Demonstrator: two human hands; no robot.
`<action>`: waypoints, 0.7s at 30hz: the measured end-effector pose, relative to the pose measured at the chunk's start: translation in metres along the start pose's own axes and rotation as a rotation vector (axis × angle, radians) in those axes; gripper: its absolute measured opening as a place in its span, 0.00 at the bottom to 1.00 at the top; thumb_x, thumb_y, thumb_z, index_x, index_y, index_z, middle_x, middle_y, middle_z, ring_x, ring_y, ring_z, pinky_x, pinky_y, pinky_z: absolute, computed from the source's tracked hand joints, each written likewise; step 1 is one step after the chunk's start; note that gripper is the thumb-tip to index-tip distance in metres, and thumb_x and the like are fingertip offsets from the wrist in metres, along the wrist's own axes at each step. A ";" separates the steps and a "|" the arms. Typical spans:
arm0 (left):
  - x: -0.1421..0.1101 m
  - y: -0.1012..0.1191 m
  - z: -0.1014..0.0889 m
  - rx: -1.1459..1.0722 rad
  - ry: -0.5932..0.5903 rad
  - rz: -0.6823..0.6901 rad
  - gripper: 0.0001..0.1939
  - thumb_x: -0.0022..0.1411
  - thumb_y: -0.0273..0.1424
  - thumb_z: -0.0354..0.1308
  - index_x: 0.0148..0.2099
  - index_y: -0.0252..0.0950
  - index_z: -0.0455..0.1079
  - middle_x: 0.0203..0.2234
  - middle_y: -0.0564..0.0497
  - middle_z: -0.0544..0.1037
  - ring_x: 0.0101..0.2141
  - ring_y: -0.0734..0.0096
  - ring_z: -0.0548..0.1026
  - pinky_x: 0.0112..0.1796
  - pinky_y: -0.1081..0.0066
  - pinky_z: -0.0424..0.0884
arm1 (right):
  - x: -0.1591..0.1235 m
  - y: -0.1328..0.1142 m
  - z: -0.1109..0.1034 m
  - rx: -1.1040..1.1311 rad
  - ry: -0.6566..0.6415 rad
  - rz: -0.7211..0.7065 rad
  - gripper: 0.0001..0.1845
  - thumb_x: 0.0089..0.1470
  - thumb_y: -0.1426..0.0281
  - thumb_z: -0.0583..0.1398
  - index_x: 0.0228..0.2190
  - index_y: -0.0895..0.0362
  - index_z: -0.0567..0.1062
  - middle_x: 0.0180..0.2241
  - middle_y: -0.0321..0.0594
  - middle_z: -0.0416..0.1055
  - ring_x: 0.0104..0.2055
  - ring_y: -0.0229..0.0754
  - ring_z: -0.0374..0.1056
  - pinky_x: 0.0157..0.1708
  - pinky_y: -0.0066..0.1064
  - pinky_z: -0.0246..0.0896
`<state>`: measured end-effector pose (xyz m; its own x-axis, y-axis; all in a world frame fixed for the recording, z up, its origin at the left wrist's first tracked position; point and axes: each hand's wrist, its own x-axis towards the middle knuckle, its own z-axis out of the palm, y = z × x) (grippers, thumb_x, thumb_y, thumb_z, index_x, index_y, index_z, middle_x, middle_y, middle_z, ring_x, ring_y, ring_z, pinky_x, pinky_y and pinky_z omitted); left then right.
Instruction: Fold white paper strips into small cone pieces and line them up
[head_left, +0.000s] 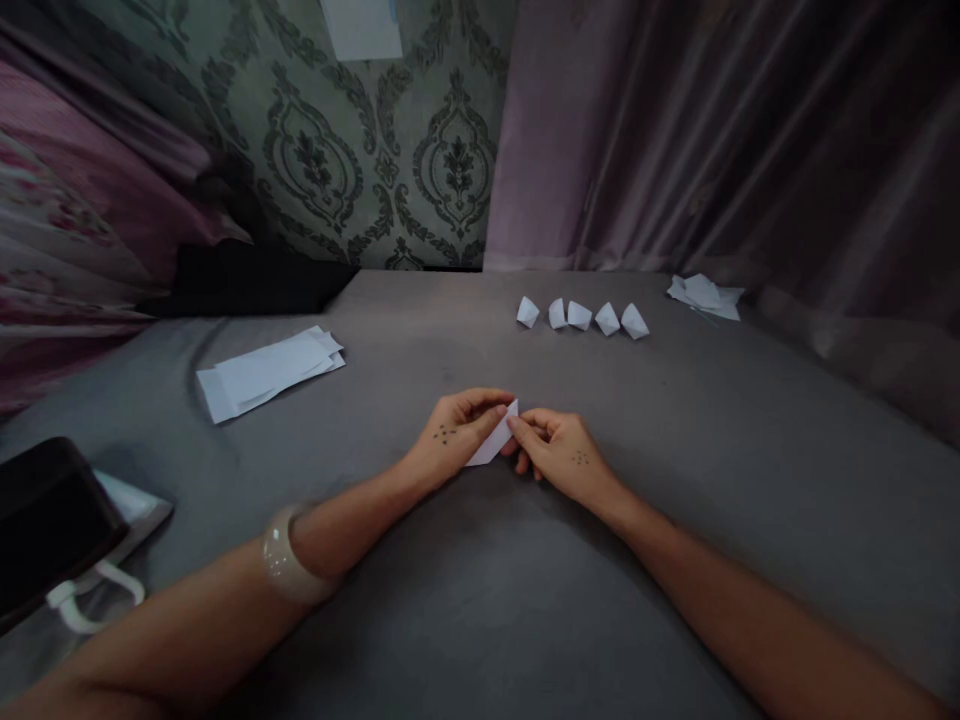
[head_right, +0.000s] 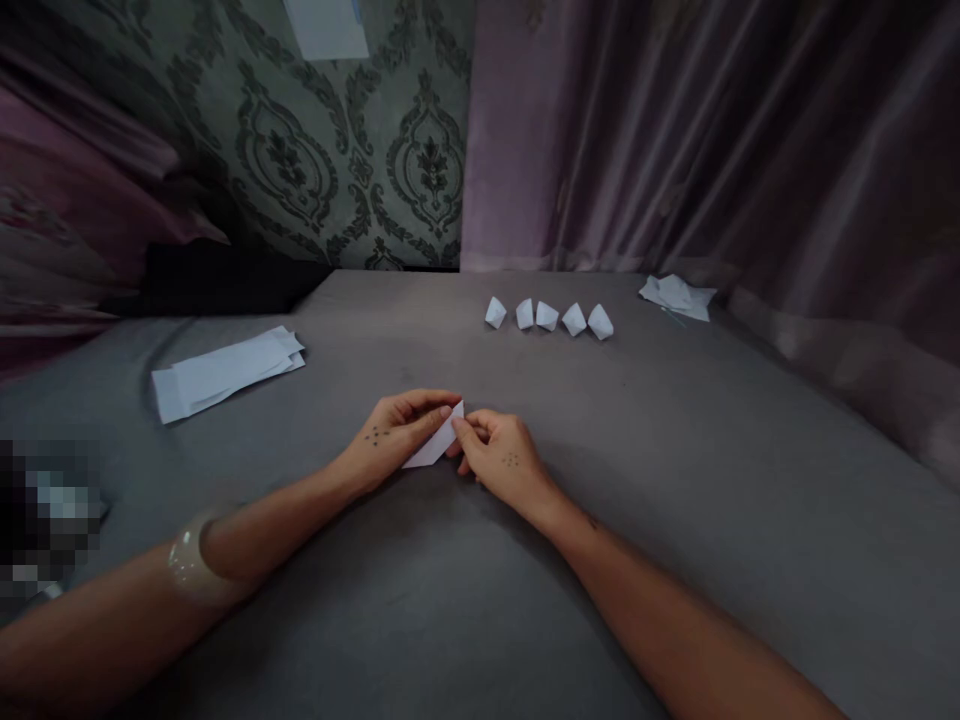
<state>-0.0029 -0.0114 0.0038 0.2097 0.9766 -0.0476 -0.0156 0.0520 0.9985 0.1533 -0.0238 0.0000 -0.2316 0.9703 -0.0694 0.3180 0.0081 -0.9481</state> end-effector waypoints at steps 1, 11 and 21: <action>0.000 0.000 0.000 0.008 0.007 0.000 0.15 0.55 0.35 0.61 0.43 0.32 0.75 0.30 0.49 0.78 0.26 0.75 0.71 0.28 0.75 0.64 | 0.001 0.000 -0.001 0.022 -0.005 0.013 0.15 0.56 0.60 0.56 0.30 0.59 0.74 0.26 0.41 0.76 0.18 0.31 0.65 0.14 0.21 0.55; -0.001 0.009 -0.002 -0.077 -0.074 -0.119 0.11 0.52 0.35 0.63 0.35 0.31 0.76 0.25 0.50 0.77 0.24 0.76 0.70 0.28 0.75 0.64 | 0.009 0.003 -0.015 0.025 0.131 -0.083 0.16 0.55 0.60 0.56 0.37 0.58 0.76 0.26 0.37 0.73 0.19 0.31 0.63 0.15 0.21 0.54; -0.001 -0.009 0.001 0.180 0.031 0.092 0.10 0.52 0.35 0.62 0.30 0.32 0.68 0.22 0.52 0.73 0.23 0.76 0.69 0.24 0.77 0.64 | 0.002 -0.004 0.003 0.096 0.049 -0.125 0.18 0.54 0.58 0.57 0.36 0.59 0.77 0.27 0.39 0.74 0.27 0.37 0.70 0.27 0.28 0.68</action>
<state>-0.0014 -0.0127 -0.0050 0.1848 0.9817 0.0463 0.1424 -0.0733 0.9871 0.1490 -0.0224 0.0026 -0.2183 0.9738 0.0639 0.1992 0.1086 -0.9739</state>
